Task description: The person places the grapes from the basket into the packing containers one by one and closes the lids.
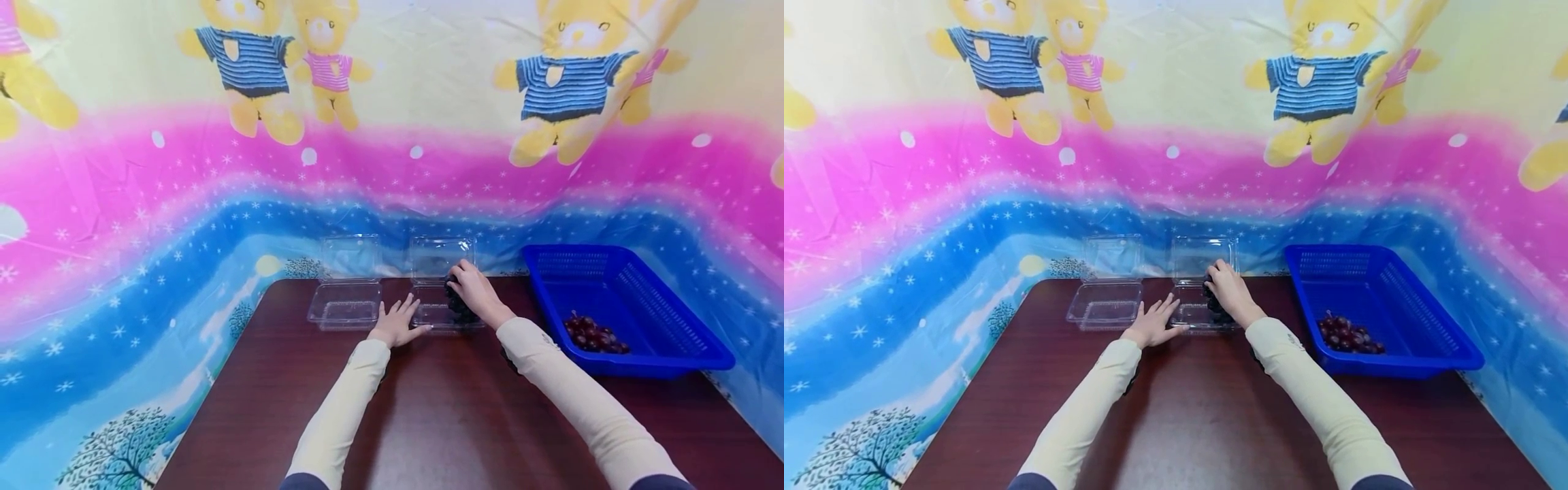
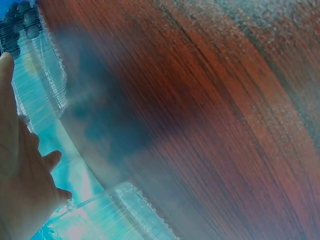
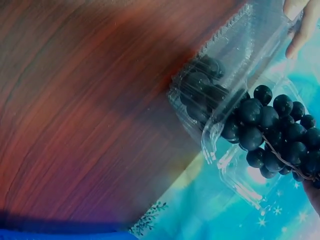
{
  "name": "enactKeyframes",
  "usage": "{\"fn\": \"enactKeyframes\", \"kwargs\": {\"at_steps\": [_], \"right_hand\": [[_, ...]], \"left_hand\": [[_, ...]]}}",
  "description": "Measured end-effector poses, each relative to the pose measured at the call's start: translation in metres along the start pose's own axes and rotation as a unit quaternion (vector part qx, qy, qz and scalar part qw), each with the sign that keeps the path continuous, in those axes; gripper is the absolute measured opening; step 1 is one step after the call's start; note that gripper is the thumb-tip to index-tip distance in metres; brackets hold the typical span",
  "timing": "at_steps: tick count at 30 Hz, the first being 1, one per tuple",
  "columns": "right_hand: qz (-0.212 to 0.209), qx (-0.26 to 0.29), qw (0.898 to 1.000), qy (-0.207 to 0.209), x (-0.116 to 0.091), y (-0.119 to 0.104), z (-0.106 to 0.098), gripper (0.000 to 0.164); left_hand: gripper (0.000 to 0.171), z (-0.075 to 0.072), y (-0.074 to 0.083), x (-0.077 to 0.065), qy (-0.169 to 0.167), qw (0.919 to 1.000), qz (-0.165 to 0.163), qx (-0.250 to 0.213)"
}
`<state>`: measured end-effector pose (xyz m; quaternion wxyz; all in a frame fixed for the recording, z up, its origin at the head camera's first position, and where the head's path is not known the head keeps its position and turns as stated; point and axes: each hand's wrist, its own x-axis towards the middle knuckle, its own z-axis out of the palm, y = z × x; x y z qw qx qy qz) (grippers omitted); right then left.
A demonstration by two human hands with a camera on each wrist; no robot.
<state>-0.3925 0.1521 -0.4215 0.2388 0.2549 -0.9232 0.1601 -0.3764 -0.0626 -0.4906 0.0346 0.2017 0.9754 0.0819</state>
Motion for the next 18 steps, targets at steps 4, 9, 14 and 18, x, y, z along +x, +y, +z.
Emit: {"fn": "enactKeyframes", "kwargs": {"at_steps": [4,9,14,18], "right_hand": [[0.001,0.004,1.000,-0.003,-0.002,-0.002,0.006,0.016],[-0.015,0.007,1.000,0.009,-0.007,-0.004,0.014,0.017],[-0.011,0.013,1.000,0.007,-0.013,-0.005,0.022,0.016],[-0.004,0.012,1.000,-0.003,-0.018,-0.006,0.027,0.016]], "left_hand": [[0.076,-0.001,0.001,-0.002,0.005,1.0000,0.003,-0.004],[0.077,-0.003,0.003,-0.004,0.003,1.0000,0.002,0.001],[0.077,-0.004,0.003,-0.004,0.004,1.0000,-0.001,0.002],[0.077,-0.004,0.002,-0.004,0.000,1.0000,-0.002,0.006]]}}
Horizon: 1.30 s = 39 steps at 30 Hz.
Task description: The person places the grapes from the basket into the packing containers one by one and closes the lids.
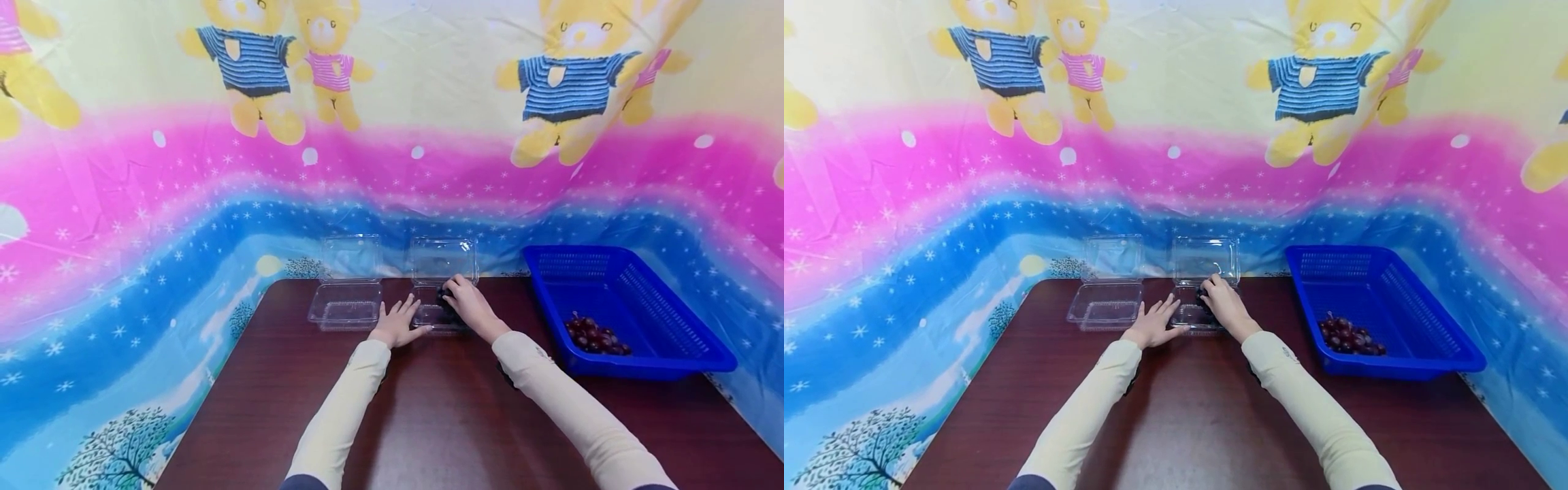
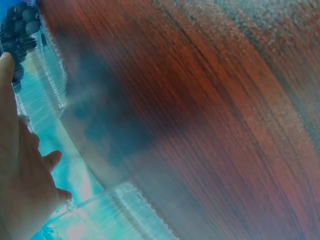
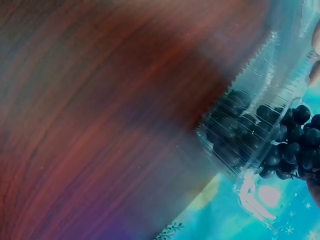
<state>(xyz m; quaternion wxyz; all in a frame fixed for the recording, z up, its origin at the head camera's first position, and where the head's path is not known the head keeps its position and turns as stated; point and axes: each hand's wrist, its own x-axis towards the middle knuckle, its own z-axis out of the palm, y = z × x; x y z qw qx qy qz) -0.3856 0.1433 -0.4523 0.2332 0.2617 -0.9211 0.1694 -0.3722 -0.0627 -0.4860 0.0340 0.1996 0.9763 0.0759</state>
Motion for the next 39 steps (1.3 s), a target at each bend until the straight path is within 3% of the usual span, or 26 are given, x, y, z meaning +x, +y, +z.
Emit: {"fn": "enactKeyframes", "kwargs": {"at_steps": [13,39], "right_hand": [[-0.007,-0.001,1.000,0.008,-0.006,-0.001,0.013,0.014],[-0.010,0.010,1.000,-0.021,-0.010,-0.012,0.032,0.017]], "left_hand": [[0.078,0.005,-0.002,0.005,0.002,1.0000,-0.002,0.000],[0.082,0.003,-0.002,0.002,-0.004,0.9999,-0.004,0.013]]}}
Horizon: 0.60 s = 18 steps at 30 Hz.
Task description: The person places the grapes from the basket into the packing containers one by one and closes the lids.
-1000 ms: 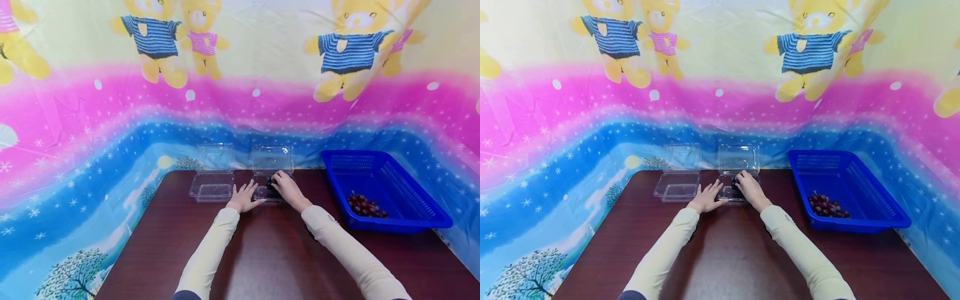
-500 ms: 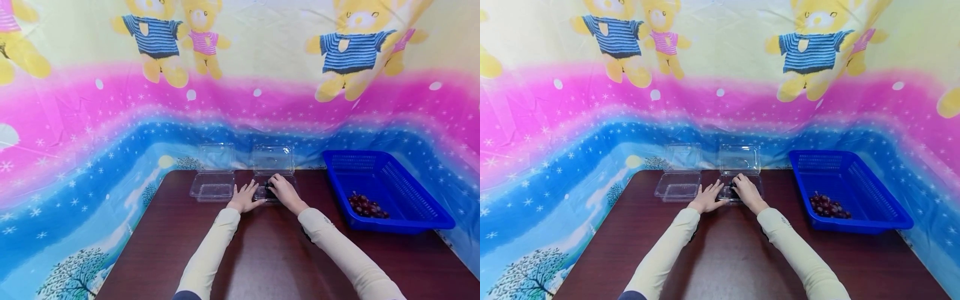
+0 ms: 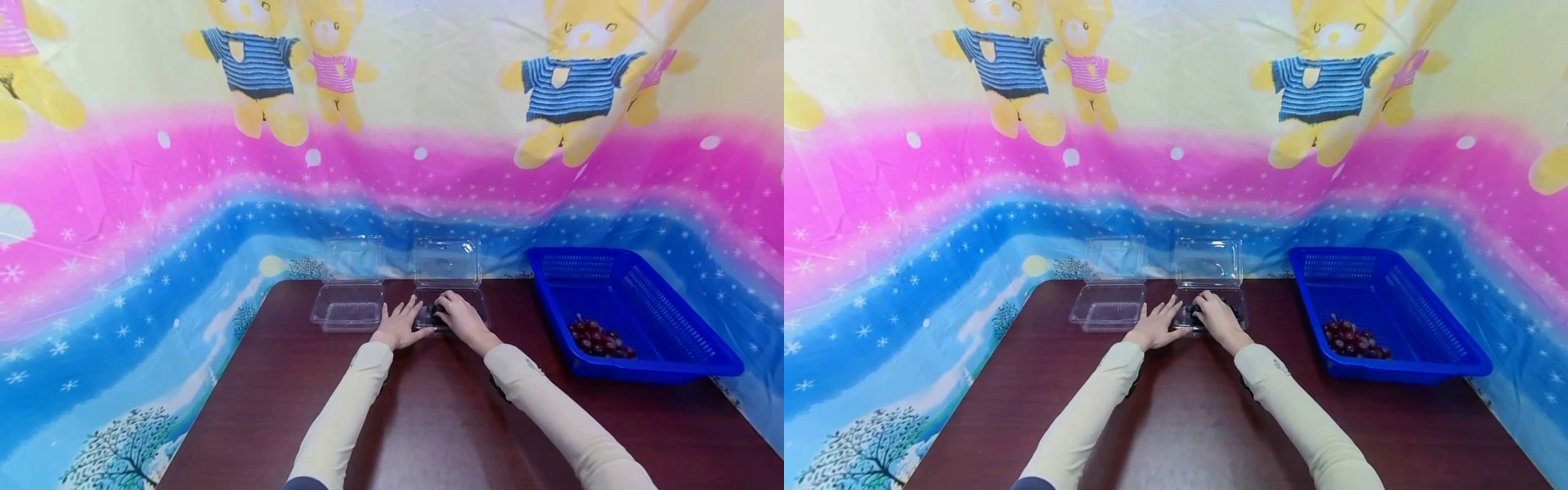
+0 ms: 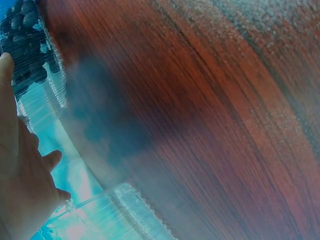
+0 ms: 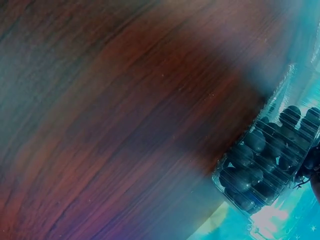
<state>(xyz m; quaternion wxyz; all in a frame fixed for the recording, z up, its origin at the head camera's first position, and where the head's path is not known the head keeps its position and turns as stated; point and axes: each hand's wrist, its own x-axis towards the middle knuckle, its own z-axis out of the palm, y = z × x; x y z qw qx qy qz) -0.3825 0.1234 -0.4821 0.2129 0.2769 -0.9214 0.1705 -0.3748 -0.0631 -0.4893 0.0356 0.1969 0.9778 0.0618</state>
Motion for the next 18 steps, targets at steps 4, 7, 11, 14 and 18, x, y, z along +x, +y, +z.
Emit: {"fn": "enactKeyframes", "kwargs": {"at_steps": [4,7,11,14,18], "right_hand": [[-0.002,-0.008,1.000,-0.008,-0.0012,-0.0007,0.0013,0.019],[0.001,-0.009,1.000,-0.015,-0.0016,-0.0013,0.0023,0.020],[0.003,-0.005,1.000,-0.021,-0.0023,-0.0021,0.0038,0.022],[0.004,-0.003,1.000,-0.027,-0.0027,-0.0023,0.0053,0.023],[0.011,0.007,0.999,-0.037,-0.0034,-0.0029,0.0067,0.027]], "left_hand": [[0.081,-0.0001,0.0004,-0.0007,0.006,1.0000,0.001,-0.003],[0.081,0.0001,0.0007,-0.0008,0.007,1.0000,0.000,0.001],[0.080,-0.0001,0.0014,-0.0018,0.011,0.9999,-0.001,-0.004],[0.080,-0.0006,0.0022,-0.0022,0.011,0.9999,-0.001,-0.006],[0.080,-0.0009,0.0024,-0.0024,0.009,0.9999,0.001,-0.008]]}}
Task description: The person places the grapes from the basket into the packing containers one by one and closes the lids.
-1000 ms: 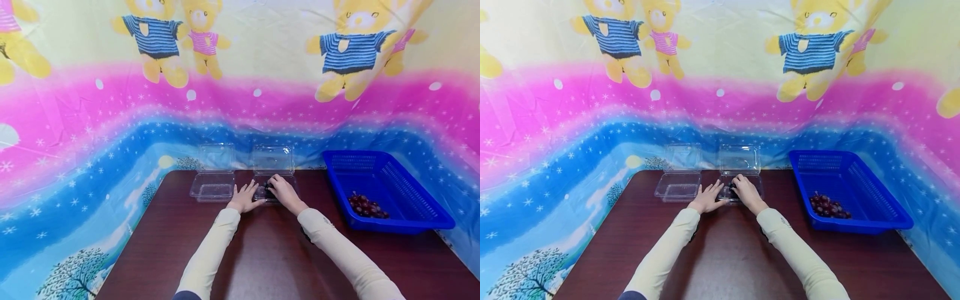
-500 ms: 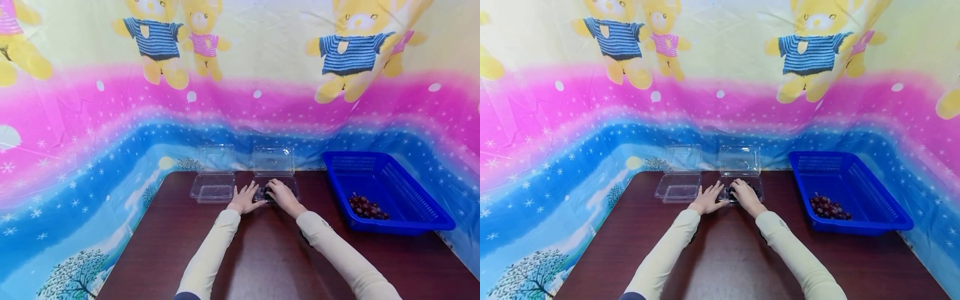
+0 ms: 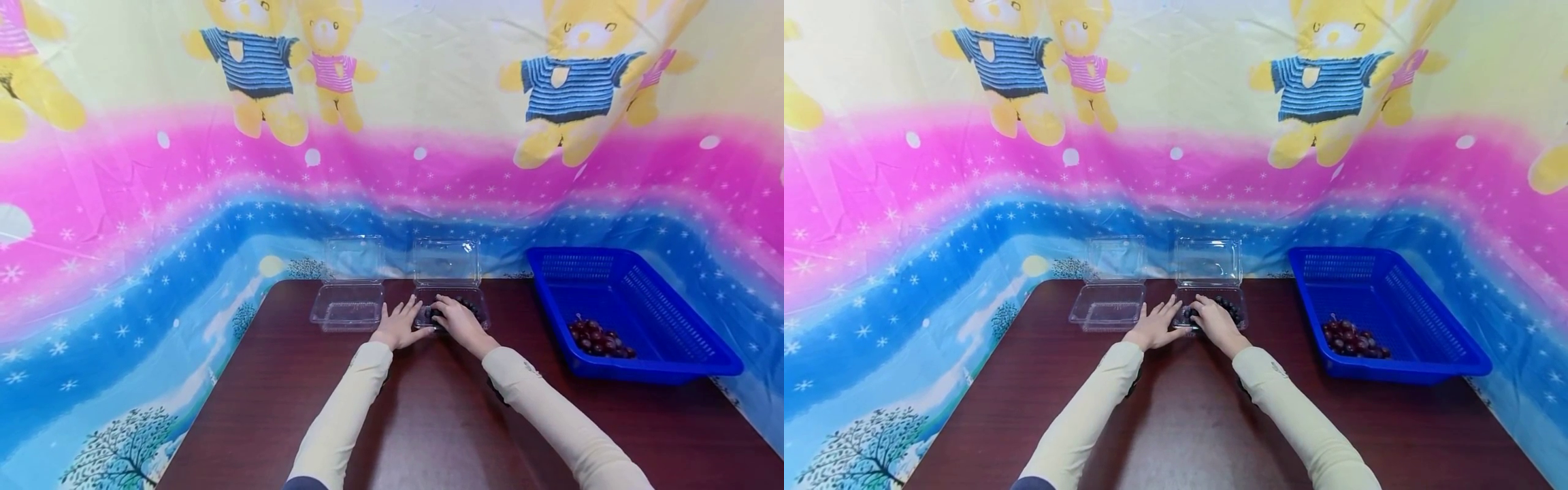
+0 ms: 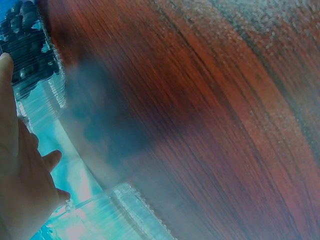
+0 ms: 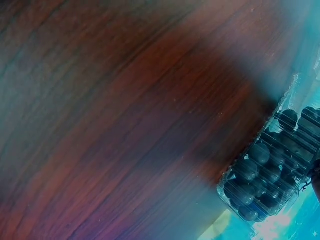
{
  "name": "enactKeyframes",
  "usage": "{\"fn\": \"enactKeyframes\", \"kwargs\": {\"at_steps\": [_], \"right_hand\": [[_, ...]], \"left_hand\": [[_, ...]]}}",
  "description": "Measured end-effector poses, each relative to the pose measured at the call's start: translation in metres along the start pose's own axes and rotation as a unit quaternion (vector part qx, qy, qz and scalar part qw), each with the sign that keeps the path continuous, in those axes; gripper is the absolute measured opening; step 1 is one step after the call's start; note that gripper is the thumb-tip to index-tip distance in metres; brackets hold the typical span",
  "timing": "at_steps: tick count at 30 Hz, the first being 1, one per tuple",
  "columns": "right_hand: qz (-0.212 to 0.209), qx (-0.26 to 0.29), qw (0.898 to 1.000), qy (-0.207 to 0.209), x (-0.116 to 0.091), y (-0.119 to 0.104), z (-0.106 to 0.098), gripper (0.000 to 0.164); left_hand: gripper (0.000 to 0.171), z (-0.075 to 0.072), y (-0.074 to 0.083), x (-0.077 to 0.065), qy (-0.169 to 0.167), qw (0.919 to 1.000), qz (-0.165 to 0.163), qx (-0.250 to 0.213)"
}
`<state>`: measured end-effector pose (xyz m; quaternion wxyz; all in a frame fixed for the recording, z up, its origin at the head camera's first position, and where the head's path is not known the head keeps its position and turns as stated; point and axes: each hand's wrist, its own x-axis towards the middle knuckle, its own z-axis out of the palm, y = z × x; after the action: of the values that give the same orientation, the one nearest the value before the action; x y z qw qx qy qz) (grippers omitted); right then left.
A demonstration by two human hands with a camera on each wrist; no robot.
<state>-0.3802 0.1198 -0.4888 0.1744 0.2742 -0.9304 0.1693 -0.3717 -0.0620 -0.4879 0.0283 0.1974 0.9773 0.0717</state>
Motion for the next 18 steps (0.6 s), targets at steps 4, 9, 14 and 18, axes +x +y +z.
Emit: {"fn": "enactKeyframes", "kwargs": {"at_steps": [4,9,14,18], "right_hand": [[0.002,0.009,1.000,-0.011,-0.0007,-0.0011,0.0006,0.031],[-0.007,0.006,1.000,-0.019,-0.0013,-0.0020,0.0016,0.035],[-0.001,0.015,0.999,-0.029,-0.0041,-0.0007,0.0029,0.038],[-0.007,0.024,0.999,-0.030,-0.0060,0.0022,0.0048,0.040]], "left_hand": [[0.080,0.0009,-0.0008,0.0014,0.001,1.0000,-0.002,-0.004],[0.080,0.0014,-0.0018,0.0028,-0.002,1.0000,-0.006,0.002],[0.081,0.0014,-0.0016,0.0020,-0.005,1.0000,-0.004,-0.004],[0.079,0.0020,-0.0014,0.0016,-0.004,0.9999,-0.002,-0.013]]}}
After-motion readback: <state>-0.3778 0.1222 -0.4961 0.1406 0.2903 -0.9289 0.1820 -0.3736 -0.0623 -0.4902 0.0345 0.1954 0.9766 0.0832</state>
